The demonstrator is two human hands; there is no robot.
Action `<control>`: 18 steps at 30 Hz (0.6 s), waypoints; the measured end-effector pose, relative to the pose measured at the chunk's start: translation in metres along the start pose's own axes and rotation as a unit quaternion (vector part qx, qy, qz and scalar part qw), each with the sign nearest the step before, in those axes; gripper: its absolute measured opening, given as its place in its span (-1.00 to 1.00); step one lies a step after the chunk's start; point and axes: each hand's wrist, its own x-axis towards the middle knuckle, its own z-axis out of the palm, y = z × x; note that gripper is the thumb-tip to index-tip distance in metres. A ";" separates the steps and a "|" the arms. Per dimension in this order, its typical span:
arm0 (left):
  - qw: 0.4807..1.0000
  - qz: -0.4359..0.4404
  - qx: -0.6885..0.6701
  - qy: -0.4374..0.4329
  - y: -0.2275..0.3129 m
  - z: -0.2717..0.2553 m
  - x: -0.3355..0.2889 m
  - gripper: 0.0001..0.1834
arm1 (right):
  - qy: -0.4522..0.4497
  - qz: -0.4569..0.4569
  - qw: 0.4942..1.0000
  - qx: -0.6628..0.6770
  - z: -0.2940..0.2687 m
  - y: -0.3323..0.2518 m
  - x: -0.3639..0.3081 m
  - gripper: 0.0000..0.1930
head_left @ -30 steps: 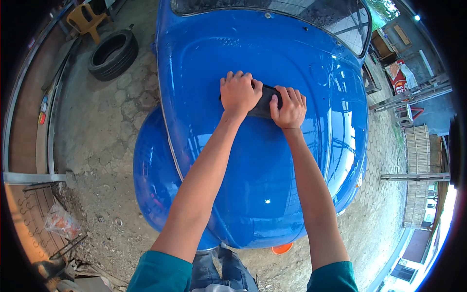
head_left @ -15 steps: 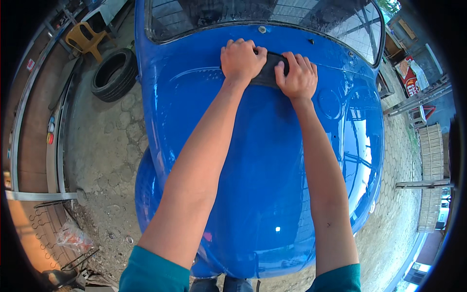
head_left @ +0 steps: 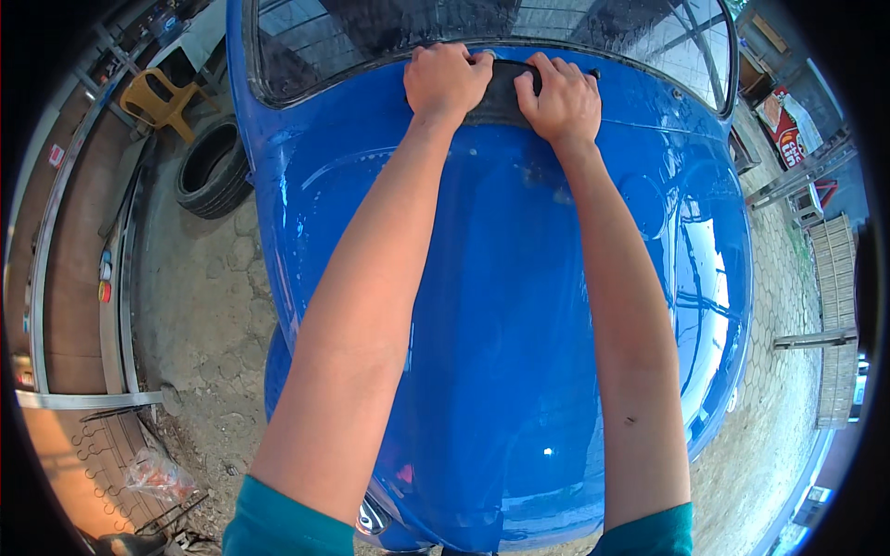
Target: The person dips a sanding block into a bucket of water and wet-sands the car's body and hood. The person then splashes water onto the hood, sands it further, and unwraps and re-wraps the sandpaper around the sanding block.
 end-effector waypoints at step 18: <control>0.998 -0.009 0.064 0.012 -0.038 -0.067 -0.147 -0.67 | -0.042 -0.003 0.992 0.119 -0.090 -0.083 -0.094 -0.79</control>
